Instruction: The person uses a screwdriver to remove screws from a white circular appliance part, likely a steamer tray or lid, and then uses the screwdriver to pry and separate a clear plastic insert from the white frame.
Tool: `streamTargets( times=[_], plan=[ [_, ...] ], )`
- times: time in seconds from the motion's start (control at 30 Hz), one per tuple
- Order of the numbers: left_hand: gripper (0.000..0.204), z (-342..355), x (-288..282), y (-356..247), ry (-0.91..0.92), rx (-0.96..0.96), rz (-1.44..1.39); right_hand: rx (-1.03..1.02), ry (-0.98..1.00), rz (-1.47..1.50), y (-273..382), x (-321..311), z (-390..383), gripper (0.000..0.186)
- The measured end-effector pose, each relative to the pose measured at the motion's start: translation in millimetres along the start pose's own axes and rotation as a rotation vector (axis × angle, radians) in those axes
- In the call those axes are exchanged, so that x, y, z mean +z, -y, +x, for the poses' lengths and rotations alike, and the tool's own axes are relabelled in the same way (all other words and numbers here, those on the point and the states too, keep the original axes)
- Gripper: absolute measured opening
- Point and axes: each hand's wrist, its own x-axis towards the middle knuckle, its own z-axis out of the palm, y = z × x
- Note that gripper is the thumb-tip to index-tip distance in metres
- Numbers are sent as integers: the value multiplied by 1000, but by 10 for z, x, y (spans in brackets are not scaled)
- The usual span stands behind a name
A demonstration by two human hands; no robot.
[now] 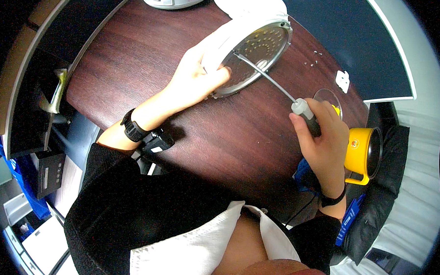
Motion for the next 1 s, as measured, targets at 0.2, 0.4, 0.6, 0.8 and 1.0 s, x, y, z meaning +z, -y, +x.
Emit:
streamTargets(
  times=[0.2,0.4,0.6,0.8,1.0],
  plan=[
    [63,-33,-13,79,2,21,47,8,32,-90,48,-19,-40,23],
    [64,-19,12,113,-38,182,79,142,211,195,78,82,-118,20],
    [64,2,23,131,-75,248,113,700,680,1327,83,216,-197,29],
    [65,9,20,102,-69,244,129,756,724,1447,91,191,-195,32],
    [64,14,20,91,-40,203,71,460,406,643,107,110,-183,23]
  ],
)
